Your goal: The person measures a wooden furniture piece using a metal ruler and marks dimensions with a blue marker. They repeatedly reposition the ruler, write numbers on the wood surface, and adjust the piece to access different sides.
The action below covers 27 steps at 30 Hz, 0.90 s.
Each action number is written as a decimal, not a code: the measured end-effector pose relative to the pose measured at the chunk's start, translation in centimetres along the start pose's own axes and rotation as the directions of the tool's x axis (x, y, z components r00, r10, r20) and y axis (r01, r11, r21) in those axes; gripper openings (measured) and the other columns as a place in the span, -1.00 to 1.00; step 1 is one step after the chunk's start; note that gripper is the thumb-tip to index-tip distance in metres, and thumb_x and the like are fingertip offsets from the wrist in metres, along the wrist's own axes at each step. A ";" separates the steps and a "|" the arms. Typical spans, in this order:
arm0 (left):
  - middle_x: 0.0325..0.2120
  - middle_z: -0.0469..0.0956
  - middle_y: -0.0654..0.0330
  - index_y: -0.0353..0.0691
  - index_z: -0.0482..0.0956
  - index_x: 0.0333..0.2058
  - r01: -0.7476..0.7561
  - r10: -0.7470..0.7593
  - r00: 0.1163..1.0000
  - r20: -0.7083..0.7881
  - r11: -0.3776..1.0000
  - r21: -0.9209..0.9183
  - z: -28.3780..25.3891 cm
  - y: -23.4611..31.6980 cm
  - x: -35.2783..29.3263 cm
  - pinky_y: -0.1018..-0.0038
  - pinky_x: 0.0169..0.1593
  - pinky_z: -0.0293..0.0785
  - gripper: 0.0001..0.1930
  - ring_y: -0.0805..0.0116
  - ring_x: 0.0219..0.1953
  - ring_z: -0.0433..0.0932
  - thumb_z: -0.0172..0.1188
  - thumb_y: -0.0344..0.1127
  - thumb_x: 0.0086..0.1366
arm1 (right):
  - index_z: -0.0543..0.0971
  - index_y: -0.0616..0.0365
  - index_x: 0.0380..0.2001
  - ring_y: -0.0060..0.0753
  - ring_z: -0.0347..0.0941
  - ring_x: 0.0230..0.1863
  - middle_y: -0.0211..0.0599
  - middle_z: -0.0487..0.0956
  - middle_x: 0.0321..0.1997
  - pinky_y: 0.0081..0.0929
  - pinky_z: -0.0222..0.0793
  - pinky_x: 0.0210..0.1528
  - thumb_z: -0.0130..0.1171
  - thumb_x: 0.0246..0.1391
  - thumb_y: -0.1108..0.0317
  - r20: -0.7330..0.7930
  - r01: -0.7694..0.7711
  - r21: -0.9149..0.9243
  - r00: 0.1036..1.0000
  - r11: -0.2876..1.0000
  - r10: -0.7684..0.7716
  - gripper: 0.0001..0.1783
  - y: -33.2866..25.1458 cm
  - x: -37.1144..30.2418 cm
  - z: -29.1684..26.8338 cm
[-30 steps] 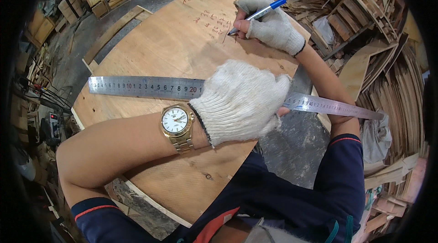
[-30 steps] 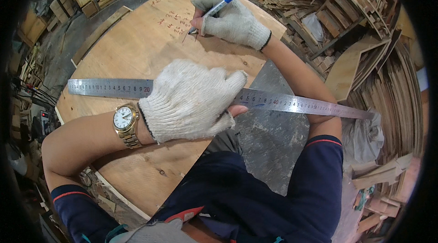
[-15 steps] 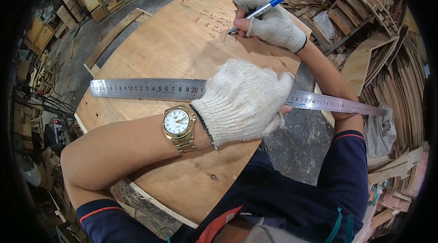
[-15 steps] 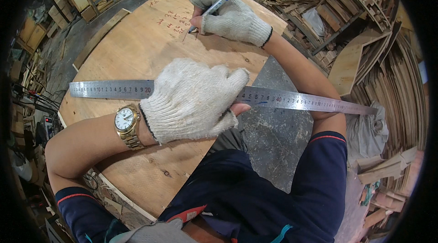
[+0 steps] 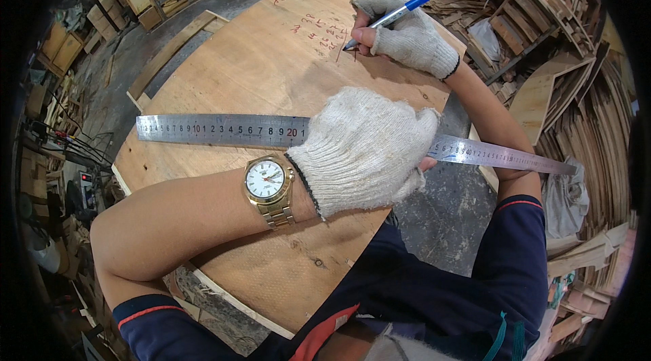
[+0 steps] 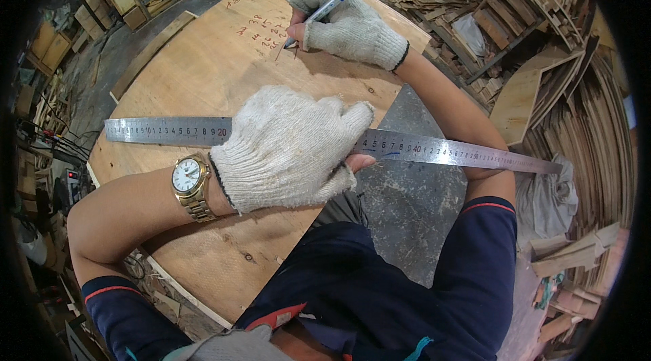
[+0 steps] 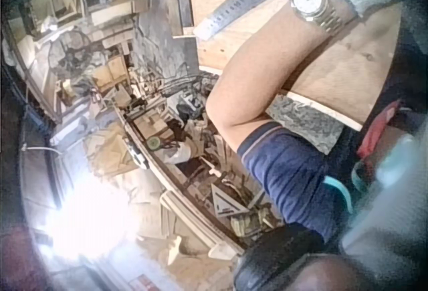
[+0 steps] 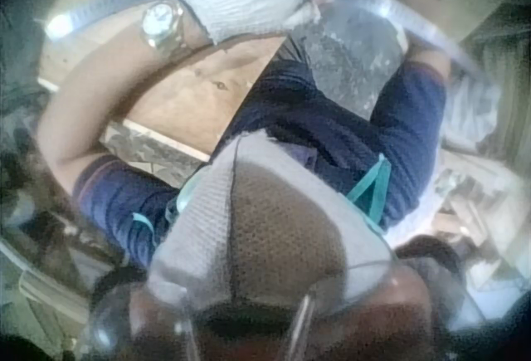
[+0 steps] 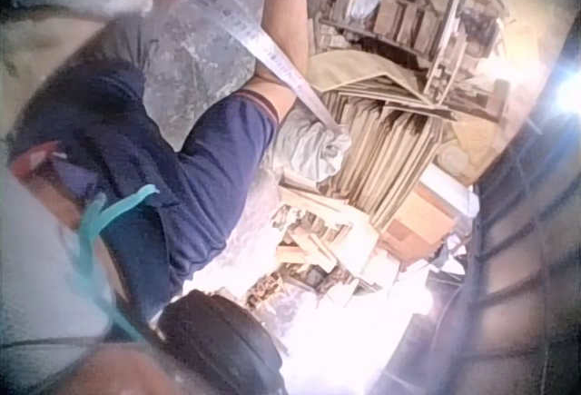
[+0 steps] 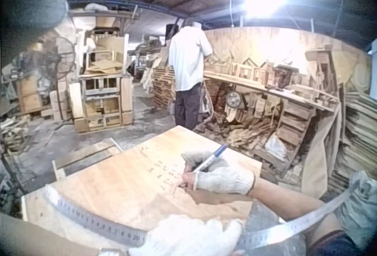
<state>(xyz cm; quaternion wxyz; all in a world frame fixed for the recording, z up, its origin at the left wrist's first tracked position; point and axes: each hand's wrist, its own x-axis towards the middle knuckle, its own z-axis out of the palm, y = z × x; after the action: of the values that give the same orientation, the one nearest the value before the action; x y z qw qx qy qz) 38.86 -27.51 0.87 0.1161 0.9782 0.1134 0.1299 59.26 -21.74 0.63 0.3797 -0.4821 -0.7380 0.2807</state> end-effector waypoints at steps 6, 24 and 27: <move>-0.40 0.57 0.10 -0.17 0.48 -0.18 0.009 -0.010 0.999 0.034 1.000 0.026 -0.1 0.0 0.1 0.15 -0.41 0.56 -0.59 0.07 -0.40 0.66 0.09 0.11 0.42 | 0.65 0.13 -0.37 -0.62 0.60 -0.35 -0.44 0.66 -0.43 -0.57 0.54 -0.23 0.41 0.14 0.14 0.012 -0.001 0.003 1.000 1.000 0.001 -0.72 0.2 0.0 -0.1; -0.39 0.57 0.09 -0.18 0.48 -0.18 0.008 -0.008 1.000 0.022 1.000 0.024 0.0 0.0 0.1 0.12 -0.39 0.55 -0.56 0.05 -0.39 0.65 0.04 0.14 0.44 | 0.63 0.13 -0.41 -0.66 0.53 -0.39 -0.48 0.61 -0.47 -0.55 0.49 -0.30 0.39 0.16 0.20 0.018 0.057 -0.032 0.998 0.998 -0.057 -0.76 0.6 0.0 -0.4; -0.40 0.58 0.09 -0.17 0.49 -0.15 0.006 -0.006 1.000 0.021 1.000 0.028 0.1 0.0 0.1 0.13 -0.40 0.55 -0.56 0.06 -0.39 0.65 0.05 0.14 0.43 | 0.62 0.13 -0.42 -0.68 0.50 -0.44 -0.48 0.61 -0.48 -0.57 0.47 -0.38 0.39 0.16 0.21 0.025 0.071 -0.040 0.997 0.997 -0.071 -0.76 0.7 0.1 -0.4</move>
<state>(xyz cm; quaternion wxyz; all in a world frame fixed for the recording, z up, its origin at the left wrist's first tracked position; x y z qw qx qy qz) 39.00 -27.47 0.78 0.1041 0.9806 0.1169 0.1176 59.93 -21.41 0.36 0.3707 -0.4598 -0.7647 0.2576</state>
